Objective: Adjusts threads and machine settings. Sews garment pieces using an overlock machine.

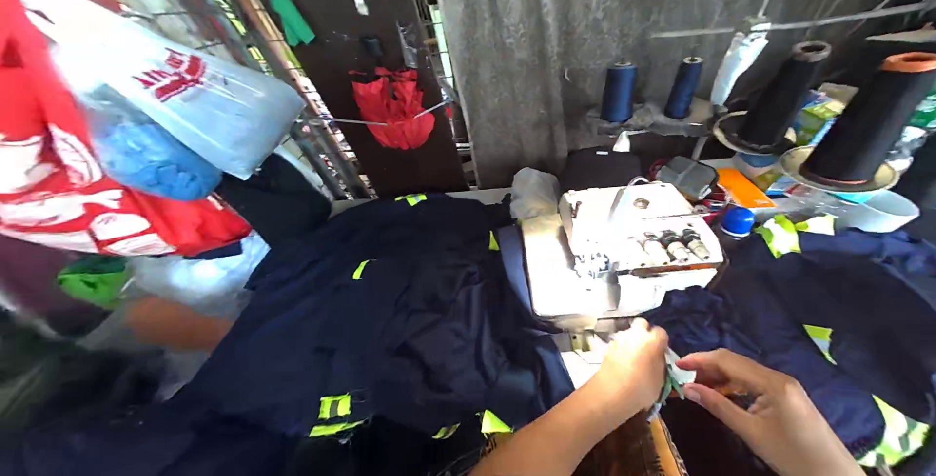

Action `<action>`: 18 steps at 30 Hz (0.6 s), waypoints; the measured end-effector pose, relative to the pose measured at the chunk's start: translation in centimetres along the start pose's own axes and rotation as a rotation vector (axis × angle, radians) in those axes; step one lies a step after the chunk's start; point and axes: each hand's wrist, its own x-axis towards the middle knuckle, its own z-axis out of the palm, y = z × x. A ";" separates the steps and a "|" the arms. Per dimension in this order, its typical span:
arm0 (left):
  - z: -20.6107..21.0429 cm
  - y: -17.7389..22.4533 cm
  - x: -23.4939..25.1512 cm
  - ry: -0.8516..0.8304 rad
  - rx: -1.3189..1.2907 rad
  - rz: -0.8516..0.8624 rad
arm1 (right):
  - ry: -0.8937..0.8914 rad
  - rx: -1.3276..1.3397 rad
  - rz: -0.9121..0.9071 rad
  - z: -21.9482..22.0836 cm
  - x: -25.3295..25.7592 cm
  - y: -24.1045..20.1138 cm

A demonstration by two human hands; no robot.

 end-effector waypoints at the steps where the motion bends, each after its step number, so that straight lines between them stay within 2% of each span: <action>1: 0.0 -0.1 -0.6 -0.088 -0.012 0.088 | -0.025 0.018 0.024 0.2 -0.4 0.1; 4: -0.4 -1.0 -4.6 -0.493 0.047 0.301 | -0.135 0.007 0.198 0.7 -3.2 1.9; 5: -1.3 -1.9 -6.5 -0.569 0.027 0.321 | -0.192 -0.030 0.249 0.7 -4.2 2.7; 6: -3.0 -3.4 -8.5 -0.545 -0.066 0.320 | -0.249 -0.059 0.295 0.7 -4.9 3.4; 7: -5.3 -5.4 -10.6 -0.414 -0.209 0.319 | -0.280 -0.076 0.329 0.8 -5.4 4.1; 9: -9.8 -9.5 -13.2 0.101 -0.416 0.331 | -0.243 -0.063 0.341 1.5 -5.6 4.8; 10: -11.8 -11.1 -13.2 0.406 -0.369 0.305 | -0.192 -0.045 0.316 2.3 -5.1 4.7; 11: -13.3 -12.8 -12.5 0.635 -0.247 0.274 | -0.128 -0.033 0.266 3.7 -4.2 4.4; 12: -14.4 -14.4 -11.4 0.761 -0.144 0.265 | -0.077 -0.012 0.221 5.4 -2.8 3.6; 13: -15.0 -15.4 -10.3 0.787 -0.068 0.269 | -0.058 0.013 0.191 7.3 -1.2 2.6; 14: -15.4 -15.9 -9.2 0.730 -0.010 0.257 | -0.075 0.038 0.180 9.3 0.5 1.3; 17: -14.6 -15.8 -6.6 0.445 0.102 0.149 | -0.175 0.084 0.228 15.6 4.3 -1.2; 18: -14.0 -15.9 -6.3 0.414 0.148 0.137 | -0.104 0.110 0.219 17.4 4.8 -1.5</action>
